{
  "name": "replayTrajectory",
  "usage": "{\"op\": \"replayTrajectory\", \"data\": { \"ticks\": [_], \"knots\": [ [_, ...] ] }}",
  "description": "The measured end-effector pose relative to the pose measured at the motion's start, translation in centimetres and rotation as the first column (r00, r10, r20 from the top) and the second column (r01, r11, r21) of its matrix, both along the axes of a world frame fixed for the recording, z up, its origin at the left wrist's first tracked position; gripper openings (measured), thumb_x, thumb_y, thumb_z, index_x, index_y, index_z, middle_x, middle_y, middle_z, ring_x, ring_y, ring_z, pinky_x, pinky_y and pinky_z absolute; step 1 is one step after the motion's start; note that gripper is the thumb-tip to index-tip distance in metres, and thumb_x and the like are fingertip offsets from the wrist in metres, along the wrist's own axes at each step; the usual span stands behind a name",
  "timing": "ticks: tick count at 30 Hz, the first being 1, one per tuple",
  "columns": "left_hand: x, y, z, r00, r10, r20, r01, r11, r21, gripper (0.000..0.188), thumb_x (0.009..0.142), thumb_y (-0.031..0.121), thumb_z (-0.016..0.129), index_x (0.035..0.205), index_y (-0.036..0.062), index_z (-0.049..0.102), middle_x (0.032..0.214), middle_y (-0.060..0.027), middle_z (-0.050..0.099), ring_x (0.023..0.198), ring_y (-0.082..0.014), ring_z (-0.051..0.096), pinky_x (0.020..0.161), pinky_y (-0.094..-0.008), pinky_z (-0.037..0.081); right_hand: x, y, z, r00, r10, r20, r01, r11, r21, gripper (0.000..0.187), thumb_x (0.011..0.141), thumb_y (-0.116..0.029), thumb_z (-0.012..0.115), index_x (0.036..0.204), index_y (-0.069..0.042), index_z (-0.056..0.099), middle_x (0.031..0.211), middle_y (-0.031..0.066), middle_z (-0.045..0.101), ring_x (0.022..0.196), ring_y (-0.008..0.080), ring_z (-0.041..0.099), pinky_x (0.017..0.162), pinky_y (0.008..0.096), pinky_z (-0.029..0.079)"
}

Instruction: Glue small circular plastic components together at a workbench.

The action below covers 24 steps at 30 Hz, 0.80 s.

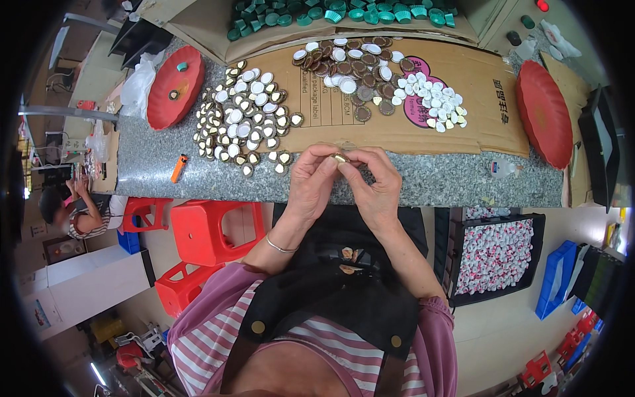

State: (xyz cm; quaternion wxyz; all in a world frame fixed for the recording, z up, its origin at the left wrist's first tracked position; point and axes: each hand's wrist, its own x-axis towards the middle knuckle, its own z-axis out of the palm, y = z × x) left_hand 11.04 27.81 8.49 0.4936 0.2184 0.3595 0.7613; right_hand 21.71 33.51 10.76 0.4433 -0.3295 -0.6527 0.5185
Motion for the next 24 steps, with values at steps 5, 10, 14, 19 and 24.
{"op": "replayTrajectory", "data": {
  "ticks": [5,10,14,19,24],
  "knots": [
    [-0.3,0.0,0.5,0.953,0.031,-0.301,-0.045,0.998,-0.040,0.013,0.085,-0.003,0.054,0.097,-0.0003,0.057,0.092,-0.0032,0.056,0.087,-0.0080,0.054,0.077,-0.0213,0.045,0.2,0.3,0.5,0.994,0.000,0.112,-0.015,0.991,0.134,0.013,0.075,0.002,0.065,0.085,0.001,0.057,0.080,0.0081,0.058,0.071,0.0158,0.057,0.065,0.0253,0.046],
    [-0.4,-0.2,0.9,0.926,0.037,-0.375,-0.074,0.993,-0.087,0.015,0.084,-0.004,0.054,0.099,-0.0012,0.058,0.093,-0.0036,0.056,0.087,-0.0085,0.054,0.074,-0.0206,0.045,0.2,0.6,0.2,0.989,0.060,0.132,-0.077,0.988,0.130,0.013,0.077,0.000,0.063,0.085,0.000,0.054,0.079,0.0085,0.058,0.068,0.0167,0.057,0.064,0.0253,0.046],
    [-2.2,-0.1,1.7,0.787,-0.094,-0.609,0.023,0.992,-0.122,0.019,0.084,-0.005,0.054,0.102,-0.0021,0.057,0.091,-0.0035,0.056,0.086,-0.0083,0.054,0.074,-0.0198,0.045,0.9,1.2,-0.1,0.965,0.192,0.179,-0.190,0.981,-0.031,0.009,0.080,-0.002,0.060,0.086,0.000,0.053,0.079,0.0064,0.058,0.068,0.0125,0.056,0.065,0.0245,0.046],
    [-1.1,-0.1,3.1,0.935,-0.084,-0.345,0.050,0.993,-0.106,0.021,0.081,-0.007,0.055,0.099,-0.0005,0.062,0.090,-0.0049,0.055,0.084,-0.0110,0.055,0.073,-0.0207,0.046,1.1,1.1,-0.5,0.970,0.209,-0.124,-0.238,0.919,-0.315,0.009,0.086,-0.007,0.056,0.090,0.000,0.052,0.082,0.0014,0.057,0.073,0.0068,0.053,0.068,0.0226,0.045],
    [-0.8,-0.1,1.7,0.897,-0.031,-0.441,-0.022,0.993,-0.115,0.020,0.080,-0.006,0.057,0.097,0.0010,0.064,0.087,-0.0053,0.056,0.081,-0.0120,0.055,0.071,-0.0213,0.046,0.4,0.0,-1.6,0.945,0.088,-0.314,-0.221,0.880,-0.420,0.011,0.089,-0.009,0.053,0.095,0.000,0.052,0.082,0.0004,0.057,0.075,0.0063,0.053,0.071,0.0214,0.045]
  ]
}}
